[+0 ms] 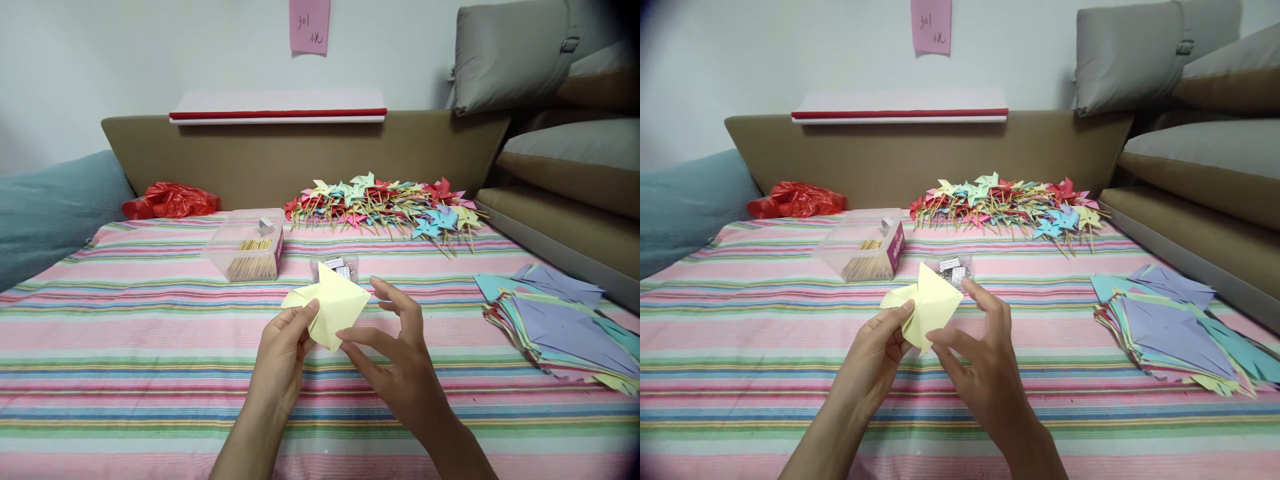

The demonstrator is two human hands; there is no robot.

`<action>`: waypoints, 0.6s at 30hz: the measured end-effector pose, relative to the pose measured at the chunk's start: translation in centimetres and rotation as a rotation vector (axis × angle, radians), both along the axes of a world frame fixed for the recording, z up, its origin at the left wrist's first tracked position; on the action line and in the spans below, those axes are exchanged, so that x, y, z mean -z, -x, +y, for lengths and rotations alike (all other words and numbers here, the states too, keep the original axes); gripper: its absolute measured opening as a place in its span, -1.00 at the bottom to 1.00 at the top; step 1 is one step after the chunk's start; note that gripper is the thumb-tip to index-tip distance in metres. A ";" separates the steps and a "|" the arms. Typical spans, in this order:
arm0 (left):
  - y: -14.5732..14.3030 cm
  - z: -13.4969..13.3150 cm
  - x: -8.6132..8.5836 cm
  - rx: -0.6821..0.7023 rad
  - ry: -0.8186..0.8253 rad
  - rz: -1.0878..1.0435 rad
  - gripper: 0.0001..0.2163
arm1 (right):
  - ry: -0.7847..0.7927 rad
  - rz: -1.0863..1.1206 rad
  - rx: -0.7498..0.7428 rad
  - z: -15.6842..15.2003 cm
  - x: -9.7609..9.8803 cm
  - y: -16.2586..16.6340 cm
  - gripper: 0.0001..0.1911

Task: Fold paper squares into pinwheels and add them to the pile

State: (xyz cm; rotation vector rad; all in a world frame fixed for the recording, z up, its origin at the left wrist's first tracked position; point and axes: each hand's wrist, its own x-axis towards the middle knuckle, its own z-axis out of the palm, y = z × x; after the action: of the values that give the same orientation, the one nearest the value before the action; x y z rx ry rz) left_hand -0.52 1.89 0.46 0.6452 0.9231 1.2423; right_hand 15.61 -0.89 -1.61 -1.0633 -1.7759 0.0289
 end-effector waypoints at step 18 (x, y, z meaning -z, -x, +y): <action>-0.9 -0.5 0.4 0.068 -0.119 0.165 -0.78 | 0.291 0.461 0.066 0.1 0.0 1.5 -0.86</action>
State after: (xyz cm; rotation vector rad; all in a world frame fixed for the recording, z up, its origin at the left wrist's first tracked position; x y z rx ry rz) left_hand 0.33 1.43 0.07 0.8768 0.9598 1.2026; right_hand 14.06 -0.79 -1.57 -1.2066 -1.3414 0.4675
